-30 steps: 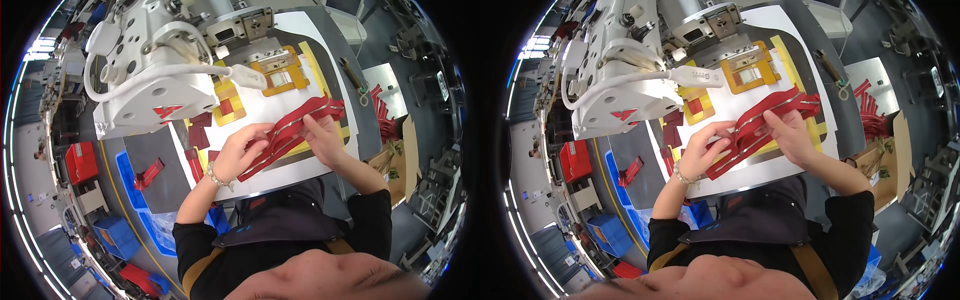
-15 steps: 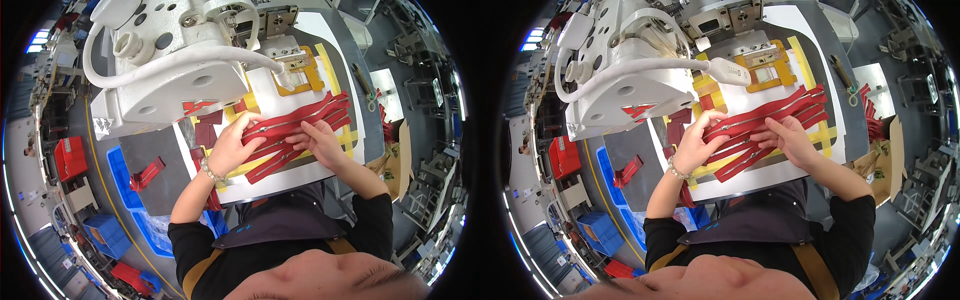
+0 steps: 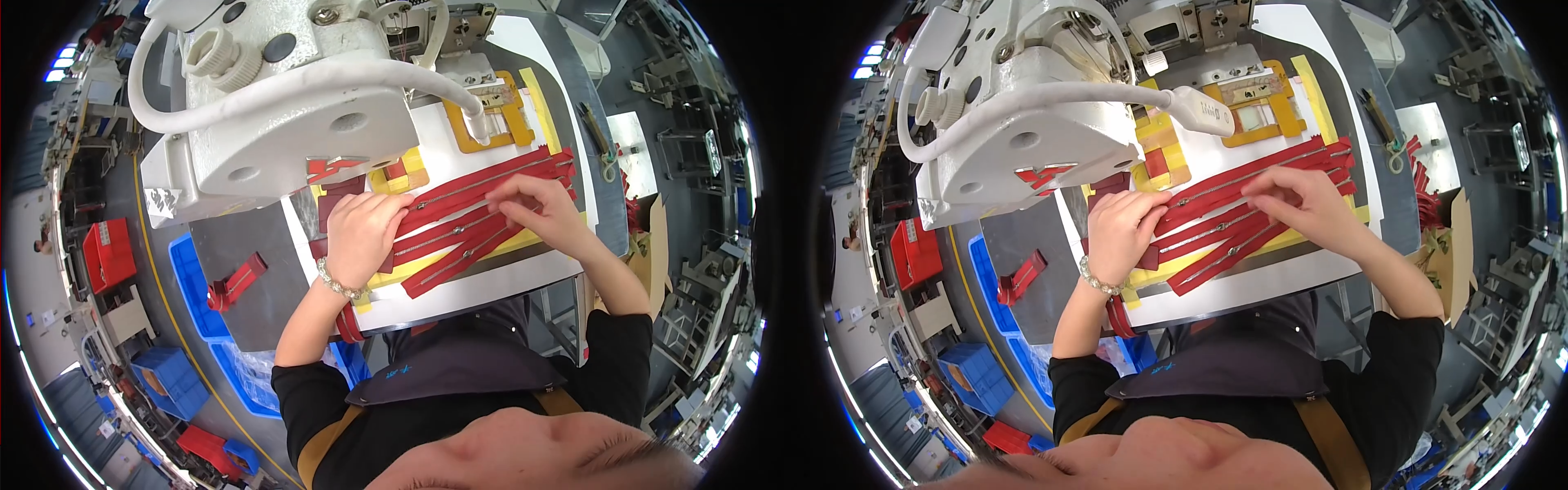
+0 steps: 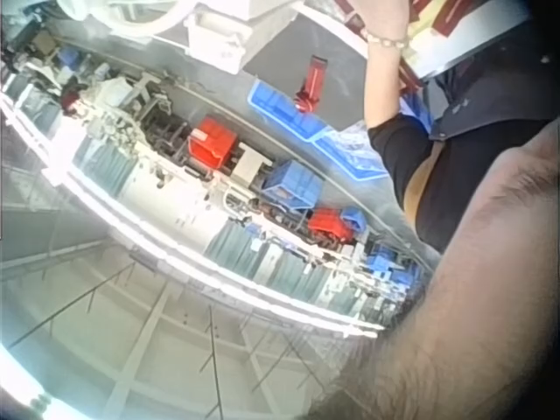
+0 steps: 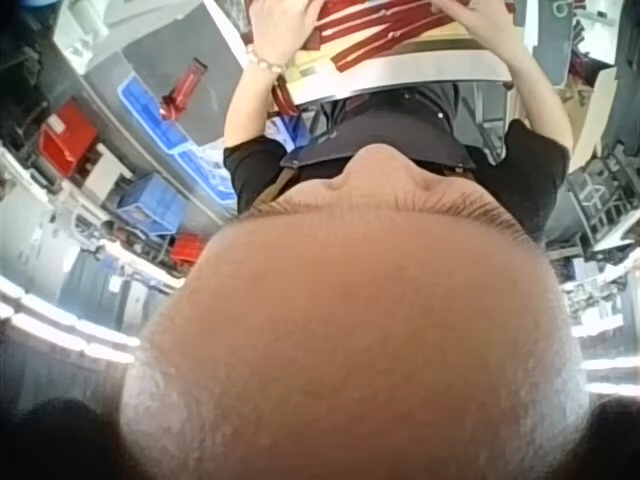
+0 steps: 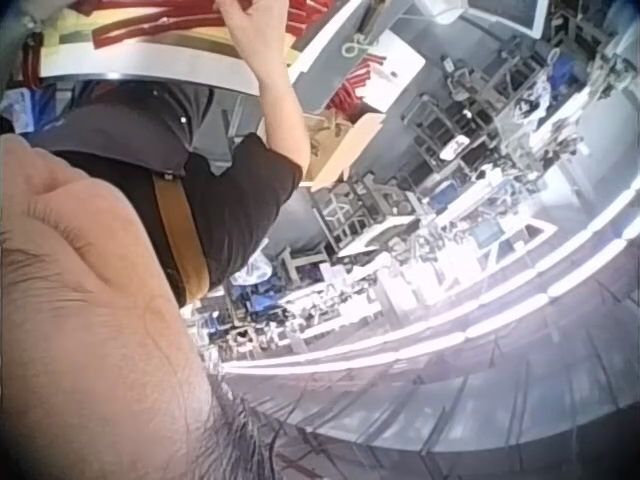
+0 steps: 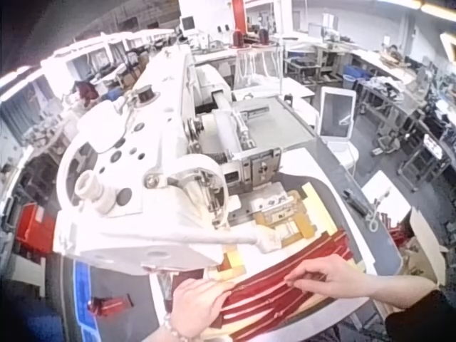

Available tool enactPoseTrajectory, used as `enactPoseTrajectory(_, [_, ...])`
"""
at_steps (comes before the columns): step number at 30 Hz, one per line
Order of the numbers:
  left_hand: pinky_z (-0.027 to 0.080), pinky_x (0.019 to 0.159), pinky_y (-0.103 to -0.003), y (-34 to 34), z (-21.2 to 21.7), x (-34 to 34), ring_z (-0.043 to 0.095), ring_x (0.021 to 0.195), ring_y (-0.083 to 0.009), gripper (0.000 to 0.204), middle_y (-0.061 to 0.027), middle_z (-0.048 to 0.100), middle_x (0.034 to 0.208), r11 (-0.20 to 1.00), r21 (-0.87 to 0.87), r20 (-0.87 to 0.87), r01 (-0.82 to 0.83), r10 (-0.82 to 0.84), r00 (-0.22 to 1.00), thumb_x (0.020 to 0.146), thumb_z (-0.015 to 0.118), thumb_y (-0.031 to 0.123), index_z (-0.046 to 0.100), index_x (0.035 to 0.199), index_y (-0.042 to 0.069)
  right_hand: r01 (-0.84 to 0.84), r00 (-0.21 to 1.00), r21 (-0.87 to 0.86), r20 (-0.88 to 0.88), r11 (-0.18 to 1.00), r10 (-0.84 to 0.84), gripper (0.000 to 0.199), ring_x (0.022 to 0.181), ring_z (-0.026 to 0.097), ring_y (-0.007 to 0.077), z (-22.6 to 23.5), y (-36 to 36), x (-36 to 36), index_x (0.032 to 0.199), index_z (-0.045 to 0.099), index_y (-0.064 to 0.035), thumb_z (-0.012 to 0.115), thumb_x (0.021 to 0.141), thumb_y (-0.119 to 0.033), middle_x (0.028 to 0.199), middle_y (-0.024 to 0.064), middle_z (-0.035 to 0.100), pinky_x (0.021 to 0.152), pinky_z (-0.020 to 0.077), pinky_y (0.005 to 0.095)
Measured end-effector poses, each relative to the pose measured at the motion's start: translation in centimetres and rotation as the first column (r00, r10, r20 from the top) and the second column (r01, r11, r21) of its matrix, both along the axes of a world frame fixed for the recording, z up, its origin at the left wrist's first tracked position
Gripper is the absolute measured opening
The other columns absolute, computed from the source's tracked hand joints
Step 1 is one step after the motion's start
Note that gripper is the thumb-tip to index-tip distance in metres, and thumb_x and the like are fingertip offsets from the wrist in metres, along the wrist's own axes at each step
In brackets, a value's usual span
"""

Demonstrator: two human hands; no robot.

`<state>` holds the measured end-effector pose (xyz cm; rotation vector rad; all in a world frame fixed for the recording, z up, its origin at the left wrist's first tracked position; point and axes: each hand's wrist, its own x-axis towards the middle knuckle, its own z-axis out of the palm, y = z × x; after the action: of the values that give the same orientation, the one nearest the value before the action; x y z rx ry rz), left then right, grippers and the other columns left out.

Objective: Assembling and prepping red leather straps using an industrial sewing or bonding machine.

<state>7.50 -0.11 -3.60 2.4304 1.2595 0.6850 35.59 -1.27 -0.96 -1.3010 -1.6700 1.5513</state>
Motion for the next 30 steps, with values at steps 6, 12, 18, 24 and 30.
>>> enactPoseTrajectory(6, [0.045, 0.057, -0.03, 0.0, 1.2, 0.9, 0.058, 0.062, -0.0187, 0.019, -0.0016, 0.06, 0.078, 0.998, 0.054, 0.154, -0.013, 0.004, 0.988, 0.075, 0.066, 0.005, 0.067, 0.093, 0.013, -0.281, 0.942, 0.416, 0.291, 0.865, 0.166, 0.036, 0.12, 0.041, 0.0285, -0.4, 3.6, -2.5, 0.118, 0.058, -0.0087, 0.067, 0.084, -0.018, 0.134, 0.0106, 0.045, 0.103, 0.0323, 0.0376])
enactPoseTrajectory(12, [0.047, 0.053, -0.03, 0.0, 1.9, 1.1, 0.059, 0.061, -0.0186, 0.019, -0.0014, 0.057, 0.079, 1.0, 0.0, 0.215, -0.014, 0.014, 0.977, 0.077, 0.066, 0.003, 0.066, 0.093, 0.013, -0.434, 0.885, 0.356, 0.338, 0.828, 0.319, 0.021, 0.094, 0.05, 0.0212, -1.4, 6.2, -2.5, 0.093, 0.058, -0.0044, 0.067, 0.085, -0.022, 0.107, 0.0069, 0.057, 0.086, 0.0401, 0.0334])
enactPoseTrajectory(18, [0.049, 0.056, -0.029, -0.2, 0.6, 0.6, 0.062, 0.068, -0.0189, 0.018, -0.003, 0.058, 0.087, 0.999, -0.05, 0.195, 0.015, -0.005, 0.981, 0.077, 0.068, 0.007, 0.066, 0.095, 0.01, -0.315, 0.911, 0.011, 0.282, 0.949, 0.299, 0.028, 0.065, 0.051, 0.0128, 0.2, 7.7, -0.1, 0.078, 0.062, -0.0009, 0.063, 0.088, -0.026, 0.068, 0.0052, 0.057, 0.062, 0.041, 0.0279])
enactPoseTrajectory(24, [0.049, 0.082, -0.037, -0.2, 0.4, 2.3, 0.061, 0.095, -0.0274, 0.025, -0.0116, 0.062, 0.107, 0.975, 0.223, -0.021, 0.027, -0.023, 1.0, 0.076, 0.064, 0.002, 0.067, 0.1, 0.007, -0.135, 0.957, -0.045, 0.253, 0.99, 0.142, 0.029, 0.057, 0.04, 0.005, -1.1, 10.1, 1.9, 0.071, 0.059, 0.0006, 0.062, 0.09, -0.021, 0.059, -0.0023, 0.046, 0.052, 0.0335, 0.0236])
enactPoseTrajectory(30, [0.046, 0.093, -0.039, -2.7, -0.4, 3.6, 0.06, 0.11, -0.0276, 0.028, -0.0172, 0.06, 0.119, 0.957, 0.269, -0.237, 0.112, -0.047, 0.97, 0.08, 0.065, 0.017, 0.065, 0.104, 0.004, -0.101, 0.941, -0.115, 0.312, 0.988, 0.133, 0.027, 0.055, 0.038, 0.002, -1.3, 10.5, 1.7, 0.072, 0.056, -0.0034, 0.058, 0.09, -0.023, 0.061, -0.0065, 0.046, 0.049, 0.03, 0.0206])
